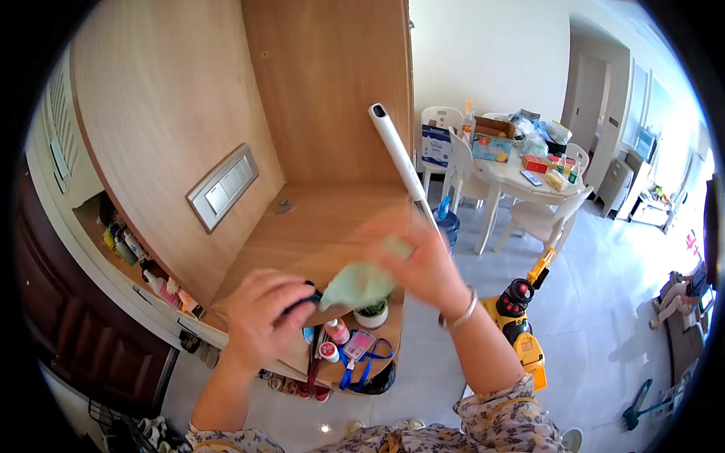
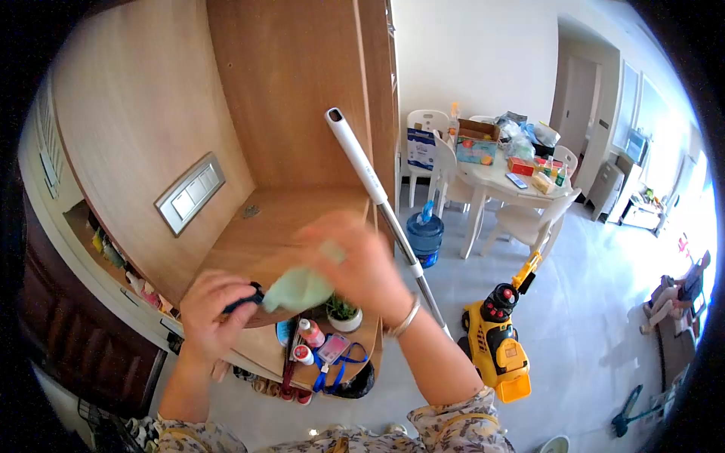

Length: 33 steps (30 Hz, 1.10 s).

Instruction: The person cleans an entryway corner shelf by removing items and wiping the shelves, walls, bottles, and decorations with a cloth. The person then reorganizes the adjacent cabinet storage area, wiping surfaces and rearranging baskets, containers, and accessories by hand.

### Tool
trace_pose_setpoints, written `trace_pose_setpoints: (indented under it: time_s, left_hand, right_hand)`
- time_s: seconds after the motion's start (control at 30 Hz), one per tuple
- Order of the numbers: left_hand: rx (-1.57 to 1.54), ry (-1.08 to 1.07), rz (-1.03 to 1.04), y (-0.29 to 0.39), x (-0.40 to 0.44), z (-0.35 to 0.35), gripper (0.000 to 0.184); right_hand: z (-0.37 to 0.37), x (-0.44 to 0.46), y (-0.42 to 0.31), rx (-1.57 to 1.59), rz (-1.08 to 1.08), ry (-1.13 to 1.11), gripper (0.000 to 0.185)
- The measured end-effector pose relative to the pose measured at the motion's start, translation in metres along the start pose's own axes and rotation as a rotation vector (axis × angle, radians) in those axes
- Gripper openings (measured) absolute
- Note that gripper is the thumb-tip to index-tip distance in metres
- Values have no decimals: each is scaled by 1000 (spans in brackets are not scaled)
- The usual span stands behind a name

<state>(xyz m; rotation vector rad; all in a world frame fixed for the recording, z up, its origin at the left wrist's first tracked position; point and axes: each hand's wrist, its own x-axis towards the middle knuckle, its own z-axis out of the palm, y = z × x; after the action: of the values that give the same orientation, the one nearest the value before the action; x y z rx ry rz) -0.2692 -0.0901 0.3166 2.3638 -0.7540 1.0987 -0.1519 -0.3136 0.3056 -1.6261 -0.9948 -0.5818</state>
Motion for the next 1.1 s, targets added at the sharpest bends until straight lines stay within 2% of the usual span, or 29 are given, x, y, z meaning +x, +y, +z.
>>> trace_pose_setpoints:
  time_s: [0.07, 0.1, 0.17, 0.2, 0.27, 0.3, 0.37, 0.4, 0.43, 0.5, 0.53, 0.67, 0.77, 0.83, 0.97, 1.1]
  left_hand:
    - [-5, 65, -30, -16, 9, 3, 16]
    - [1, 71, -29, -25, 13, 4, 16]
    - [-109, 19, -494, -42, 18, 4, 11]
    - [-104, 26, -494, -46, 26, 4, 11]
    - [-46, 20, -602, -53, 42, 7, 15]
    - [-40, 28, -594, -58, 46, 11, 15]
    - [266, 1, -417, -72, 51, 19, 20]
    - [426, -65, -412, -77, 53, 22, 27]
    - [443, -62, -421, -84, 55, 24, 27]
    - [644, -251, -422, -95, 64, 30, 29]
    - [720, -432, -525, -87, 78, 28, 34]
    - [716, -509, -593, -104, 88, 39, 38]
    - [747, -417, -448, -113, 88, 46, 42]
    - [767, -488, -527, -110, 93, 47, 43]
    - [793, -499, -513, -123, 95, 52, 41]
    - [762, -564, -579, -136, 100, 52, 40]
  right_hand:
    - [-23, 1, 41, -162, 290, 243, 28]
    - [-29, -2, 70, -299, 402, 339, 31]
    - [-35, -19, 125, -536, 420, 336, 35]
    - [-32, -24, 140, -531, 412, 335, 35]
    - [-29, -32, 161, -626, 574, 207, 36]
    - [-29, -35, 170, -635, 561, 176, 31]
    - [-30, -36, 175, -644, 607, 71, 28]
    - [-30, -38, 177, -668, 577, 76, 27]
    - [-30, -40, 178, -692, 547, 76, 26]
    - [-36, -46, 178, -713, 489, 113, 26]
    - [-41, -47, 177, -719, 481, 155, 26]
    - [-56, -48, 176, -714, 478, 188, 27]
    - [-62, -48, 169, -727, 505, 196, 28]
    - [-64, -47, 169, -716, 508, 191, 28]
    - [-60, -50, 180, -749, 459, 252, 29]
    - [-57, -49, 174, -726, 497, 205, 30]
